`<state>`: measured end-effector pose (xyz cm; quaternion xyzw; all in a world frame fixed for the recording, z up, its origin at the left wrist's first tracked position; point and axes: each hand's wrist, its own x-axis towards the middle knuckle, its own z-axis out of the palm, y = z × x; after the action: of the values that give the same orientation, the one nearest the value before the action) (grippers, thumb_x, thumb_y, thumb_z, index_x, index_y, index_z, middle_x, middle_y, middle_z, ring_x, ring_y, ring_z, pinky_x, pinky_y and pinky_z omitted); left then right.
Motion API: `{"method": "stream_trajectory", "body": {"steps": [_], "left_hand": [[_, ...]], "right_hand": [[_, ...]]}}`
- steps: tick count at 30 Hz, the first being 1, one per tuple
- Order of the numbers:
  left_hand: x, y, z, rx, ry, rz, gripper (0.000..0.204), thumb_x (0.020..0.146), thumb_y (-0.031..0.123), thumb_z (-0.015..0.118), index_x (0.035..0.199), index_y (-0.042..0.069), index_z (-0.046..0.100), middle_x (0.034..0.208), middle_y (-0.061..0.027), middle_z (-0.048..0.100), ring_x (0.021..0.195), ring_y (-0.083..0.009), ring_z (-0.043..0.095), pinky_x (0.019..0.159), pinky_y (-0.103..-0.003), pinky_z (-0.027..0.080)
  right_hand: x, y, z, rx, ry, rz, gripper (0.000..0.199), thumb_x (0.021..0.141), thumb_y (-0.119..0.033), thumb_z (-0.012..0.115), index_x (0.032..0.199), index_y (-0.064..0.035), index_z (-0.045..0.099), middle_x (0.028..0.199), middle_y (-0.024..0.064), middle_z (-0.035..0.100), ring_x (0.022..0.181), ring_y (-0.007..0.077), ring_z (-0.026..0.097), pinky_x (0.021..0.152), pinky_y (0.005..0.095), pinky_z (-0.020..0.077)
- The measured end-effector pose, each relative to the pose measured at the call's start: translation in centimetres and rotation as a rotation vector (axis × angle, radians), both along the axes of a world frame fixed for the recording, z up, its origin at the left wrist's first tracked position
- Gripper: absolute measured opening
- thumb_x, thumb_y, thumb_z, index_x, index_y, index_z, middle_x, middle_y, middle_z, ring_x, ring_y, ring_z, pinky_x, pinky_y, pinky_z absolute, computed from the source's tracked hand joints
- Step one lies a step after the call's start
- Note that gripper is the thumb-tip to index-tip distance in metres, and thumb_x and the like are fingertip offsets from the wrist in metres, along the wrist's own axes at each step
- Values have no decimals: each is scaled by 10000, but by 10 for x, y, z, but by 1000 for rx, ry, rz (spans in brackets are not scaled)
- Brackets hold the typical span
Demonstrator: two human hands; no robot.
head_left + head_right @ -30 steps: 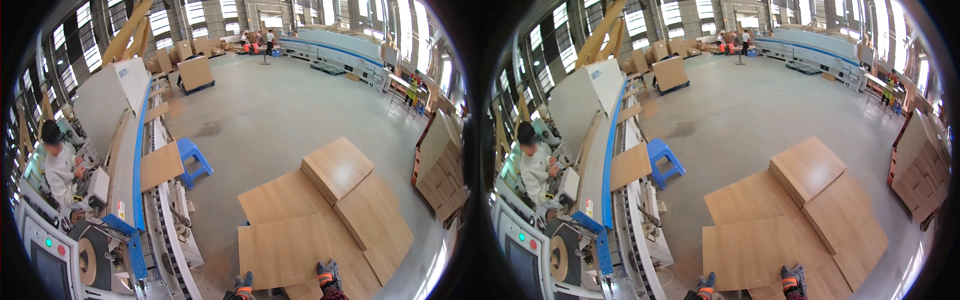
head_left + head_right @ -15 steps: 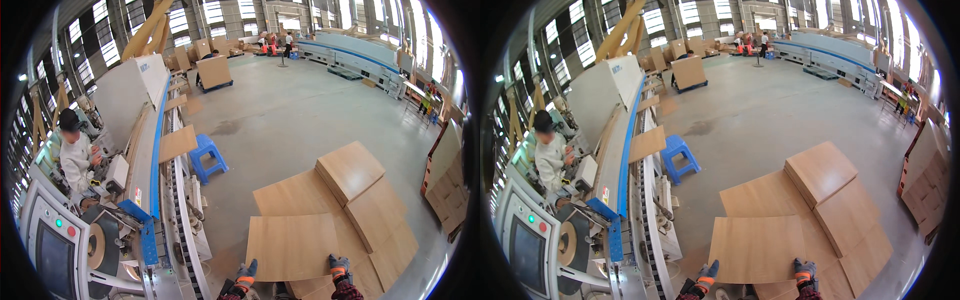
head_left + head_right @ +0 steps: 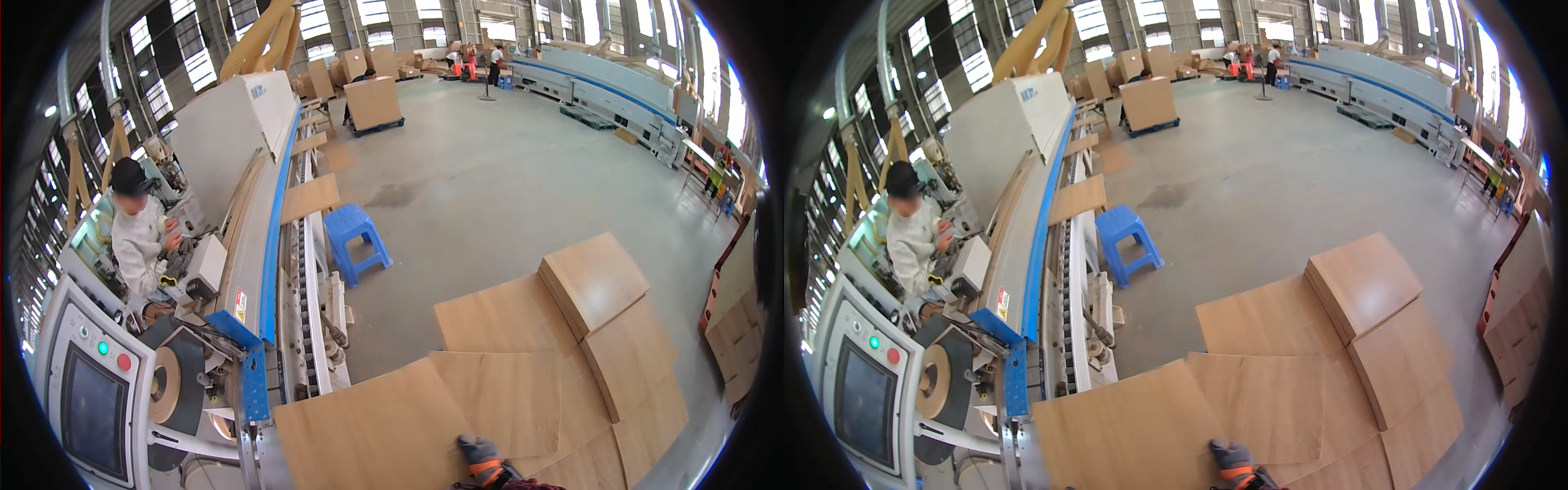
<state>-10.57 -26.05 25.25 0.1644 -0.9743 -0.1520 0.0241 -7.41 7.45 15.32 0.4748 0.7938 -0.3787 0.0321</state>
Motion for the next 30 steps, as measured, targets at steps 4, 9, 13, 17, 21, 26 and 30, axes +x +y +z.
{"method": "stream_trajectory", "body": {"steps": [4,9,13,17,21,26,30], "left_hand": [[13,-10,-6,-377,290,-230,650,775,462,470,1197,-25,379,1217,-290,360,1109,-454,333,937,-527,262],[14,-15,-33,-168,228,-329,649,793,441,430,1230,-31,345,1233,-315,313,1165,-483,256,990,-521,202],[-24,-10,-46,-258,199,-412,658,798,446,406,1235,-39,330,1237,-314,308,1176,-488,233,1004,-514,178],[-73,-16,-58,-345,208,-442,687,791,493,395,1221,-41,342,1213,-306,339,1157,-470,271,1000,-511,187],[-124,2,-53,-376,363,-408,624,771,461,448,1133,-47,415,1133,-270,424,1082,-424,373,949,-478,274],[-178,21,-61,-282,404,-414,627,736,430,489,1102,-71,403,1157,-271,378,1099,-441,339,956,-502,249],[-218,29,-56,-309,460,-434,619,759,456,469,1094,-62,415,1152,-262,390,1097,-438,346,949,-496,257]], "right_hand": [[-13,-86,-9,-304,311,79,402,757,-433,555,719,-33,542,647,164,553,589,293,517,532,392,398],[-33,-124,43,-497,246,116,312,846,-339,472,881,-43,564,786,114,594,716,243,535,629,354,424],[-75,-116,-27,-199,341,32,453,723,-468,563,713,-15,558,676,209,567,668,381,548,584,430,421],[-130,-106,-29,-336,350,44,436,733,-427,554,738,9,558,730,235,572,719,389,550,615,433,418],[-186,-89,-37,-346,314,23,490,722,-445,537,820,33,575,796,239,584,803,392,553,670,415,424],[-236,-64,-51,-342,424,52,505,736,-444,517,900,29,584,850,224,595,853,384,553,711,399,427],[-229,-44,-11,-634,568,21,460,760,-418,506,900,12,595,852,220,595,830,363,562,697,397,430]]}}
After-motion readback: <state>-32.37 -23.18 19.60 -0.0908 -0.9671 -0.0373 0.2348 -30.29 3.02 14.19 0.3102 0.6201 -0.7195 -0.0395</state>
